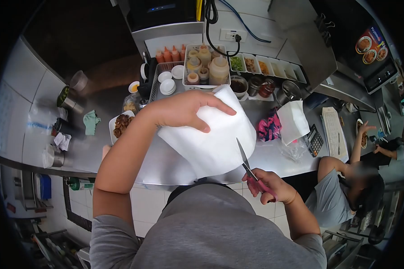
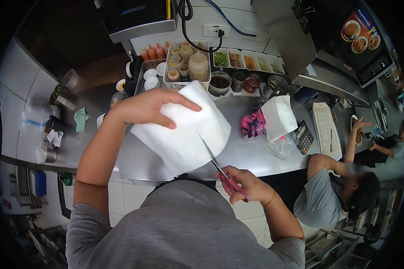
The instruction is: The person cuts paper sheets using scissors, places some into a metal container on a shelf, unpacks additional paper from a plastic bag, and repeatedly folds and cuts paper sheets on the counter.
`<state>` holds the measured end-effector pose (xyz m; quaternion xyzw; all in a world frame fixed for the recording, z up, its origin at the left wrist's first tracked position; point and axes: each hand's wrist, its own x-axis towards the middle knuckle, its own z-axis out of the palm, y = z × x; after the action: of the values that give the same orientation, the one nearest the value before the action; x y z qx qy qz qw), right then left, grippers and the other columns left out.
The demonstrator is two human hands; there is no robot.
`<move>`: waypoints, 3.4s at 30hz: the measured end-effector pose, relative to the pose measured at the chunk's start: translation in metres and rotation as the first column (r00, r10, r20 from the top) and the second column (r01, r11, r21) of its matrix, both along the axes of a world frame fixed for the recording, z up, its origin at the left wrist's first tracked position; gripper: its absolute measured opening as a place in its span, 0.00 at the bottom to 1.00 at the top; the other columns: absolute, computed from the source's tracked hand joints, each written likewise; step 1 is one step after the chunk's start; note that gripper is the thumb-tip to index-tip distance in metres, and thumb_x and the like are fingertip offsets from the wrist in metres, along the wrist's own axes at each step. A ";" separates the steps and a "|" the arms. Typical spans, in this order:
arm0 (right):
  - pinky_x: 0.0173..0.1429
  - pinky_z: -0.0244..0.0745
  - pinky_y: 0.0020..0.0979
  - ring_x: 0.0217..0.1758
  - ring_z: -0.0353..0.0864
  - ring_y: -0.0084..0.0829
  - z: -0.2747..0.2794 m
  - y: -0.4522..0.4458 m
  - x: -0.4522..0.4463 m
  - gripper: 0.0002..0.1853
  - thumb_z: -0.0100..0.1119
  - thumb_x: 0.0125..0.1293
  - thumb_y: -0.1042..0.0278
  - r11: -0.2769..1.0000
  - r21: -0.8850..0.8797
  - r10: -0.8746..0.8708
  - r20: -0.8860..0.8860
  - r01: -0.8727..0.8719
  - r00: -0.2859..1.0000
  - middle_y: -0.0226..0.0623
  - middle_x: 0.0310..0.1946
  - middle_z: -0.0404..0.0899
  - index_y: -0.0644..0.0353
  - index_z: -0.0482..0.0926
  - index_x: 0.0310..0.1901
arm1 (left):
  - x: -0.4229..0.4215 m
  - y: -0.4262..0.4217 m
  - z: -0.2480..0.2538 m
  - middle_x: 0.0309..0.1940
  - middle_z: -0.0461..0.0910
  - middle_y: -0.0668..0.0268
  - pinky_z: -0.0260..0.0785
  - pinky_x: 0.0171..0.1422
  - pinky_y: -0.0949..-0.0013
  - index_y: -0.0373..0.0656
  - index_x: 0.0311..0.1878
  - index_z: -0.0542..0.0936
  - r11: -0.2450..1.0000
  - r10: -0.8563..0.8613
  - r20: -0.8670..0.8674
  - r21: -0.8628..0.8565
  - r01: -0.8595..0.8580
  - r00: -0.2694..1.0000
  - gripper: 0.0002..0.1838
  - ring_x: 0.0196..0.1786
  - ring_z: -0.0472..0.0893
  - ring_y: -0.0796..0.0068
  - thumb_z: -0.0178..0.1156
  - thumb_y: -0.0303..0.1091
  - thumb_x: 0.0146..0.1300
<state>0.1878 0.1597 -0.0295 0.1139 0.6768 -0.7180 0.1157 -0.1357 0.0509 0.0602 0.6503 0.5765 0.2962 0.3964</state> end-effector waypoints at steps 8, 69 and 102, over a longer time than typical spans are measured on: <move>0.30 0.65 0.19 0.26 0.68 0.13 -0.003 -0.005 0.006 0.37 0.81 0.40 0.55 0.986 0.136 -0.098 0.048 0.091 0.994 0.22 0.22 0.70 0.65 0.75 0.51 | -0.004 0.002 0.006 0.55 0.77 0.63 0.65 0.64 0.68 0.51 0.59 0.79 1.000 -0.023 0.050 0.000 0.023 0.999 0.34 0.56 0.75 0.66 0.67 0.21 0.43; 0.63 0.66 0.33 0.60 0.71 0.34 0.005 -0.037 -0.037 0.55 0.82 0.34 0.42 0.956 0.163 -0.153 -0.433 0.244 0.888 0.40 0.59 0.71 0.65 0.66 0.62 | 0.030 -0.027 0.023 0.53 0.80 0.63 0.66 0.63 0.72 0.40 0.58 0.79 0.992 -0.028 0.415 -0.097 0.075 0.910 0.31 0.55 0.77 0.76 0.70 0.20 0.46; 0.50 0.72 0.34 0.41 0.77 0.32 -0.013 -0.040 -0.033 0.35 0.76 0.45 0.41 0.824 0.488 -0.008 -0.499 0.289 0.866 0.33 0.34 0.80 0.60 0.76 0.47 | 0.030 -0.038 -0.018 0.64 0.72 0.64 0.59 0.70 0.72 0.45 0.67 0.70 0.997 -0.074 0.354 0.057 0.057 0.932 0.40 0.63 0.71 0.75 0.66 0.17 0.45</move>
<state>0.1546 0.1197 -0.0423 0.0161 0.8490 -0.5064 -0.1497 -0.1052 0.0129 0.0427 0.6136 0.4662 0.4091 0.4887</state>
